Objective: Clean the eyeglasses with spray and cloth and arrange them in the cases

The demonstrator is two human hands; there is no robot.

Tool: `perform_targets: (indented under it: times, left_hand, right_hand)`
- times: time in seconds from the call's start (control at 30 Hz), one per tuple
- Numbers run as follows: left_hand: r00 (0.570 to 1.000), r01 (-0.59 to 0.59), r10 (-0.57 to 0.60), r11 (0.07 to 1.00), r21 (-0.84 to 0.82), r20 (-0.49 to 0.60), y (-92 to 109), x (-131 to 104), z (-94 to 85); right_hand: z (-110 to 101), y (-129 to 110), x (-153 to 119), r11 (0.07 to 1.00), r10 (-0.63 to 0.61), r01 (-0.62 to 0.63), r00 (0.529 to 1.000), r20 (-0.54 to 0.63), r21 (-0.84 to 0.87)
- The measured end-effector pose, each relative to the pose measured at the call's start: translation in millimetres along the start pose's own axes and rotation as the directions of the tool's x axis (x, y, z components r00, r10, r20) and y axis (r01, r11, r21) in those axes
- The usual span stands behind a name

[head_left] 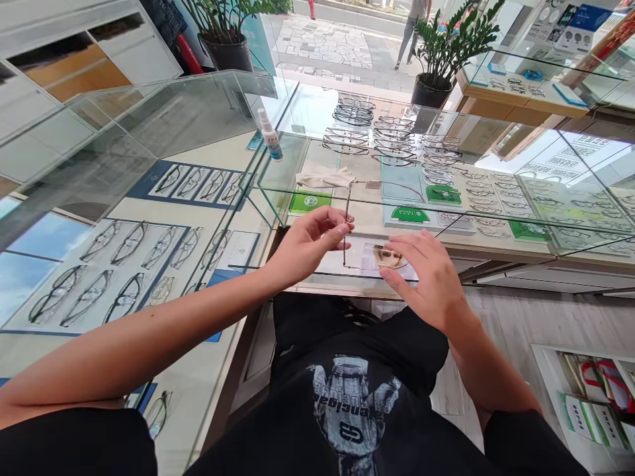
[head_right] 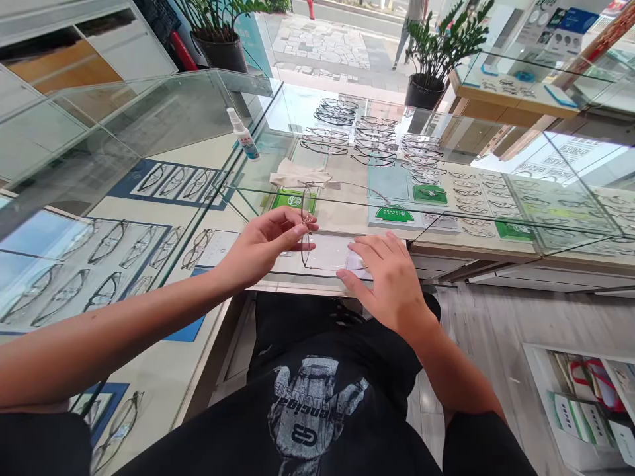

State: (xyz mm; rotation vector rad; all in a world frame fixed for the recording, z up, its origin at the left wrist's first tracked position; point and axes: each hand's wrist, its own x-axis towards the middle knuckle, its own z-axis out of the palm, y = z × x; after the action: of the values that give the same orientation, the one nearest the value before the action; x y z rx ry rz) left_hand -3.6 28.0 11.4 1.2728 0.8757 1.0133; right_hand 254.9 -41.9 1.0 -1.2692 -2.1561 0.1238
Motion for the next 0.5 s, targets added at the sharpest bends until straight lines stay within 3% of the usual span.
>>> perform_targets:
  times: [0.13, 0.27, 0.4, 0.5]
  left_hand:
    - [0.995, -0.099, 0.098, 0.994, 0.043, 0.035, 3.8, 3.2, 12.2]
    - [0.985, -0.17, 0.168, 0.985, 0.043, 0.045, 12.6, 25.6, 15.7]
    - [0.975, -0.22, 0.216, 0.972, 0.084, 0.059, 21.2, 61.4, 3.8]
    - [0.95, -0.286, 0.308, 0.928, 0.239, -0.058, 20.4, 89.7, -16.8]
  right_hand:
    - [17.5, -4.4, 30.4, 0.965, 0.021, -0.018, 1.0, -0.012, 0.262]
    - [28.9, -1.8, 68.7, 0.899, 0.028, -0.02, 1.0, -0.011, 0.438]
    - [29.1, 11.2, 110.2, 0.813, 0.012, -0.024, 1.0, 0.024, 0.582]
    - [32.5, 33.5, 140.2, 0.83, 0.016, -0.003, 1.0, -0.019, 0.558]
